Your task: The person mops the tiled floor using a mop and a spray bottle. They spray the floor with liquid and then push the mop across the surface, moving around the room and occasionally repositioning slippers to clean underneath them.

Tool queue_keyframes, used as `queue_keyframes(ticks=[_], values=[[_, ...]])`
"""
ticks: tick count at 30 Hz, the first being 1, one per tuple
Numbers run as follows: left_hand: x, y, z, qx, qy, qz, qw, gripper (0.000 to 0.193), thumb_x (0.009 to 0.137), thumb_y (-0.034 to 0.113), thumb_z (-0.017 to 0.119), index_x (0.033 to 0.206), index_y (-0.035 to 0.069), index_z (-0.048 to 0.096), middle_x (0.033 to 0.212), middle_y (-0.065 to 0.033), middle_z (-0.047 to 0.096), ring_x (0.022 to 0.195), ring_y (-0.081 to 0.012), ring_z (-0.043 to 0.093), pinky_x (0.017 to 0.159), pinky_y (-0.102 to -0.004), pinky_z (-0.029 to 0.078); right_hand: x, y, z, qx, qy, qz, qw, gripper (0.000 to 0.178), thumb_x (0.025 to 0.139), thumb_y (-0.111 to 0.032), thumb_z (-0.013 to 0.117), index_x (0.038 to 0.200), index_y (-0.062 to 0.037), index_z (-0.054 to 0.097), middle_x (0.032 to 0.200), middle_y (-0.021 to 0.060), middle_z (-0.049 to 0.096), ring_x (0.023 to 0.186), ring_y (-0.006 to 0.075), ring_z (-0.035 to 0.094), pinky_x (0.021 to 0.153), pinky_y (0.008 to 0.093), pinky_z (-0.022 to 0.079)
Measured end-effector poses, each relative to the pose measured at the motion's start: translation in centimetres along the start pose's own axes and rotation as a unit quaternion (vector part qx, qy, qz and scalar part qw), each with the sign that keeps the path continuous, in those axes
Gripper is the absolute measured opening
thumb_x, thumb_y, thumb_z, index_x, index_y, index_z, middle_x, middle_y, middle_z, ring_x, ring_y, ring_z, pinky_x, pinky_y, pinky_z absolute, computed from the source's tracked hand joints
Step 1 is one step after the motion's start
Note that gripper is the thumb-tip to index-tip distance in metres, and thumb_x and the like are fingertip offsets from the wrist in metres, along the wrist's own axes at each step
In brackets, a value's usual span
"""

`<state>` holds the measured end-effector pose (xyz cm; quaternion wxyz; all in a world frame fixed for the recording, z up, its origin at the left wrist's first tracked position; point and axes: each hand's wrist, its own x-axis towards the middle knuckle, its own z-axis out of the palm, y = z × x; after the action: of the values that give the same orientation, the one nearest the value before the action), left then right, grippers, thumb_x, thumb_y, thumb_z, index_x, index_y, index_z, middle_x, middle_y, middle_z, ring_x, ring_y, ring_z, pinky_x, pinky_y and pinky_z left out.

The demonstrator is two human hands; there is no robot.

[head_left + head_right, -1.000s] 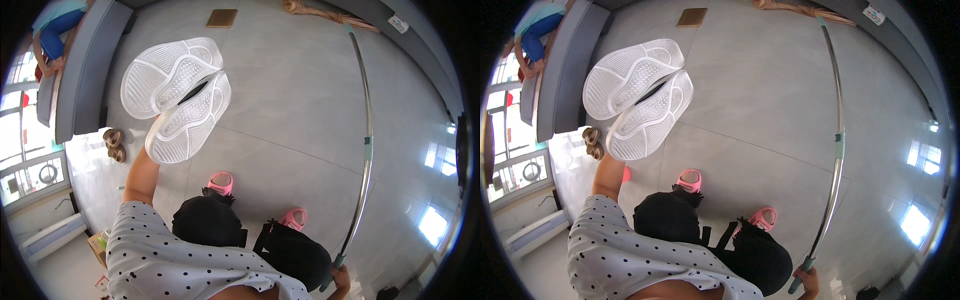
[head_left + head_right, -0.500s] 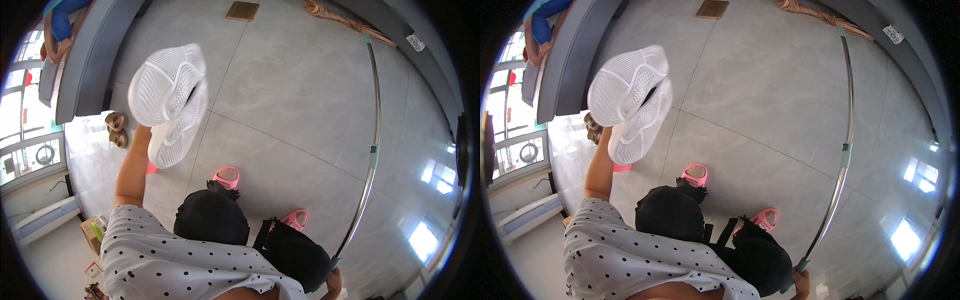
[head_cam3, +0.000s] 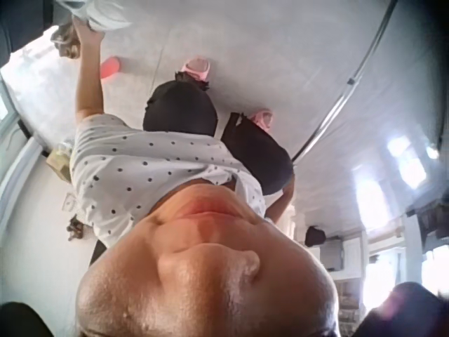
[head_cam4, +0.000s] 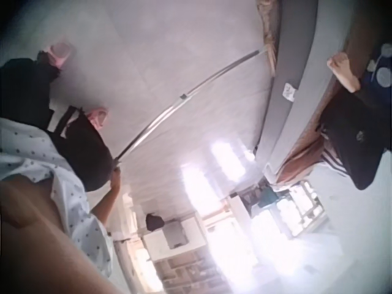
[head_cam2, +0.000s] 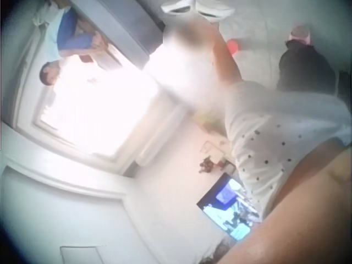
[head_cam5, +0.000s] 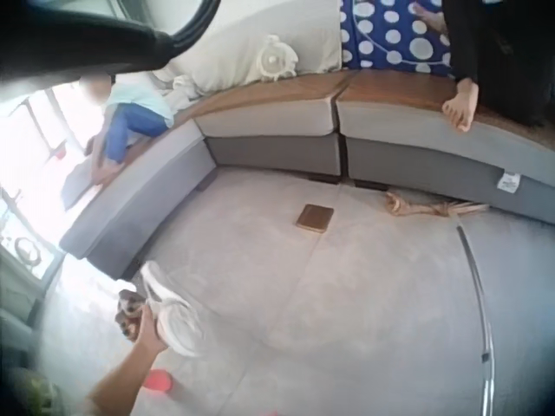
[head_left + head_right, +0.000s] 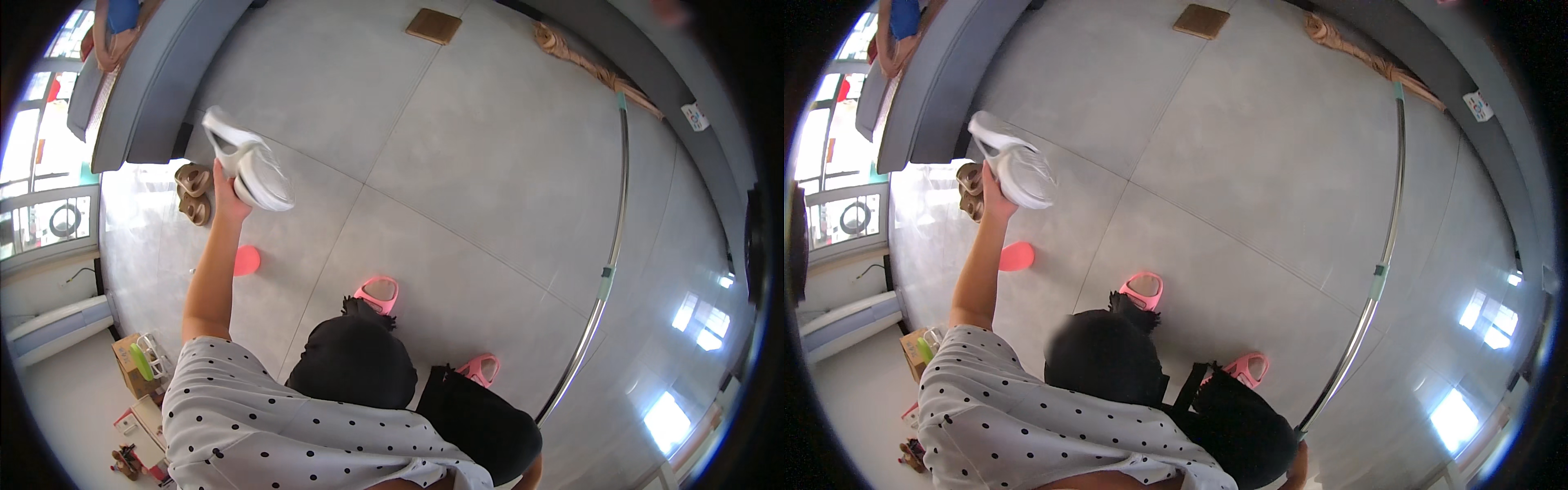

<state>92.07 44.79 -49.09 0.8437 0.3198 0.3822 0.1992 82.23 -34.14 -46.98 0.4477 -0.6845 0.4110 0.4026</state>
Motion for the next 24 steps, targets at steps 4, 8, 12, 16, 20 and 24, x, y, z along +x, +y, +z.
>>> queue_keyframes(ticks=[4,8,12,16,20,24], values=[[3.9,1.4,-0.7,0.210,0.097,-0.013,0.973,0.063,0.079,0.054,0.047,0.120,0.006,0.043,0.115,-0.0105,0.050,0.103,-0.0235,0.050,0.090,-0.0353,0.038,-0.2,-1.2,1.6,-0.030,0.003,0.007,1.000,0.016,0.074,-0.012,0.057,0.084,-0.0004,0.053,0.070,0.0021,0.054,0.061,0.0133,0.050,0.055,0.0261,0.041],[6.5,1.6,-1.6,0.610,0.093,0.043,0.786,0.058,0.073,0.056,0.054,0.096,0.003,0.058,0.091,-0.0084,0.060,0.083,-0.0207,0.057,0.073,-0.0309,0.044,0.2,-3.3,3.7,-0.066,0.010,0.013,0.998,0.017,0.073,-0.012,0.057,0.085,-0.0004,0.053,0.070,0.0023,0.054,0.061,0.0131,0.050,0.055,0.0260,0.041],[4.8,0.3,0.3,0.853,-0.011,0.105,0.511,0.048,0.071,0.051,0.058,0.075,0.004,0.055,0.070,-0.0120,0.056,0.068,-0.0262,0.055,0.060,-0.0335,0.042,0.8,-4.9,5.2,-0.094,0.006,0.013,0.995,0.017,0.073,-0.012,0.057,0.085,-0.0003,0.053,0.070,0.0025,0.054,0.060,0.0130,0.050,0.054,0.0260,0.041],[4.4,0.9,-2.3,0.896,-0.083,0.102,0.423,0.041,0.067,0.046,0.063,0.075,0.007,0.053,0.080,-0.0081,0.054,0.079,-0.0259,0.054,0.065,-0.0363,0.043,1.1,-6.4,6.2,-0.115,-0.001,0.009,0.993,0.017,0.073,-0.011,0.057,0.086,-0.0003,0.053,0.070,0.0027,0.054,0.060,0.0128,0.050,0.054,0.0260,0.040],[4.8,2.0,-3.6,0.904,-0.108,0.108,0.398,0.040,0.065,0.045,0.064,0.074,0.007,0.056,0.080,-0.0081,0.054,0.078,-0.0263,0.055,0.065,-0.0366,0.043,1.0,-7.1,6.9,-0.122,-0.001,0.005,0.993,0.018,0.073,-0.011,0.057,0.086,-0.0002,0.053,0.071,0.0029,0.054,0.060,0.0127,0.050,0.053,0.0260,0.040],[6.9,3.6,-3.3,0.896,-0.117,0.122,0.411,0.040,0.065,0.043,0.064,0.071,0.005,0.057,0.077,-0.0099,0.055,0.074,-0.0273,0.055,0.064,-0.0360,0.043,1.0,-7.3,7.5,-0.121,-0.001,0.002,0.993,0.018,0.073,-0.011,0.057,0.087,-0.0001,0.052,0.071,0.0031,0.054,0.059,0.0126,0.050,0.053,0.0260,0.040]])
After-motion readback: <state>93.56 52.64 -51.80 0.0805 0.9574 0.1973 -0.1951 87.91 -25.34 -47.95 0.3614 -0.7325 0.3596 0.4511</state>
